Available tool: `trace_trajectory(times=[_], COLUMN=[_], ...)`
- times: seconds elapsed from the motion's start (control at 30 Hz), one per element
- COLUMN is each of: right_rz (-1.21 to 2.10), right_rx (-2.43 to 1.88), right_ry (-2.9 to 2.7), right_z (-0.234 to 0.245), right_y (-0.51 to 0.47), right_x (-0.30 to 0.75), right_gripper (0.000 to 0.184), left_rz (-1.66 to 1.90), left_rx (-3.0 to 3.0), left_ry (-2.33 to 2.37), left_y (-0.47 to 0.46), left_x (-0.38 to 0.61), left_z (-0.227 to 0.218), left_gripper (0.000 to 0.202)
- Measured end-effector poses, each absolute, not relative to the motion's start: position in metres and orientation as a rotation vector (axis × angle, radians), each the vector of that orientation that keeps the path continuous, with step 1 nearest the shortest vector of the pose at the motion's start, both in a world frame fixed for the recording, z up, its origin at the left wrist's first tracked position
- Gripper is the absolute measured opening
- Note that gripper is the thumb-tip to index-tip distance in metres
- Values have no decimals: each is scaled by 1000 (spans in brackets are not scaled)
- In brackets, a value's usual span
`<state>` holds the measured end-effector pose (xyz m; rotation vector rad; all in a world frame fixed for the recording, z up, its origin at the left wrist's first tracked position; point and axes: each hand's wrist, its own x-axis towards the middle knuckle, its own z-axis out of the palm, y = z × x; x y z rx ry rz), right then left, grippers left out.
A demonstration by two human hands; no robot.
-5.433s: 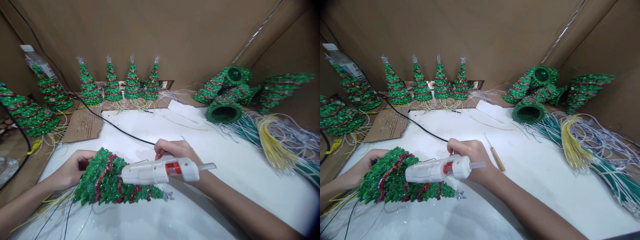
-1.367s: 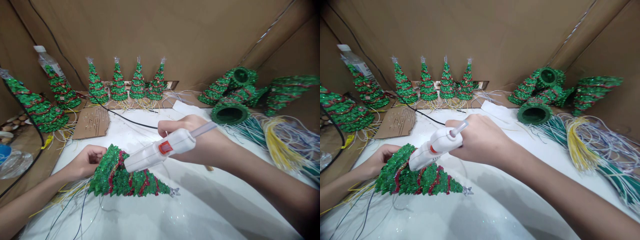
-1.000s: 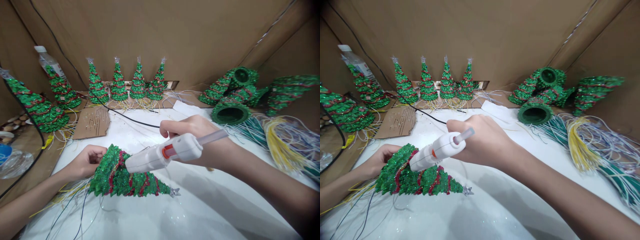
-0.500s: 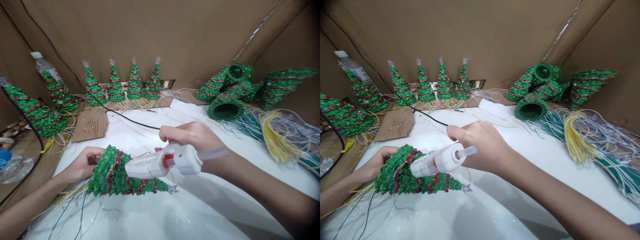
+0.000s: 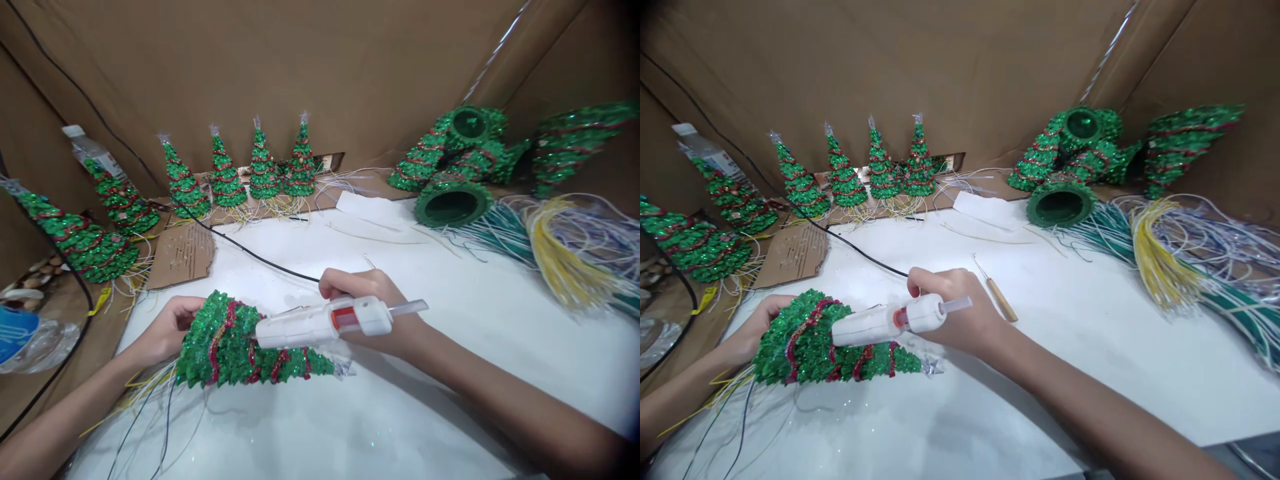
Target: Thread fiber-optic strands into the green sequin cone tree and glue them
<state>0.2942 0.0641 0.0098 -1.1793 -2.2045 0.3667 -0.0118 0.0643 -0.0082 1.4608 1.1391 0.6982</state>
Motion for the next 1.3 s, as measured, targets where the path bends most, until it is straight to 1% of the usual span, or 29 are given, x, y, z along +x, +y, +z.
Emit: trace_trajectory(times=[0.2,0.33,0.47,0.63,0.8,1.1,1.3], right_rz=[400,387,453,503,470,473,550], right_rx=[-1112,-1092,-1103,-1130,-1143,-1169,-1206], right_ry=[-2176,-2147,-2170,-2175,-2146,-2216,-2124], right_z=[5,-1,2,6,2,17,13], right_y=[63,64,63,61,62,62,67], right_x=[293,294,294,292,292,295,300], right_gripper=[9,9,9,9,8,7,13], left_rz=[651,645,634,644,672,694,691], left_rx=[1504,1480,1480,1452,1461,1519,1591], left_ry=[1153,1106,1088,1093,1143,1153,1154], left_y=[65,64,64,63,64,64,73], left_x=[-12,-8,-6,-8,-5,-6,-8], left_z=[-7,-2,0,-3,0,-5,-8], left_gripper=[38,34,27,26,24,30,36])
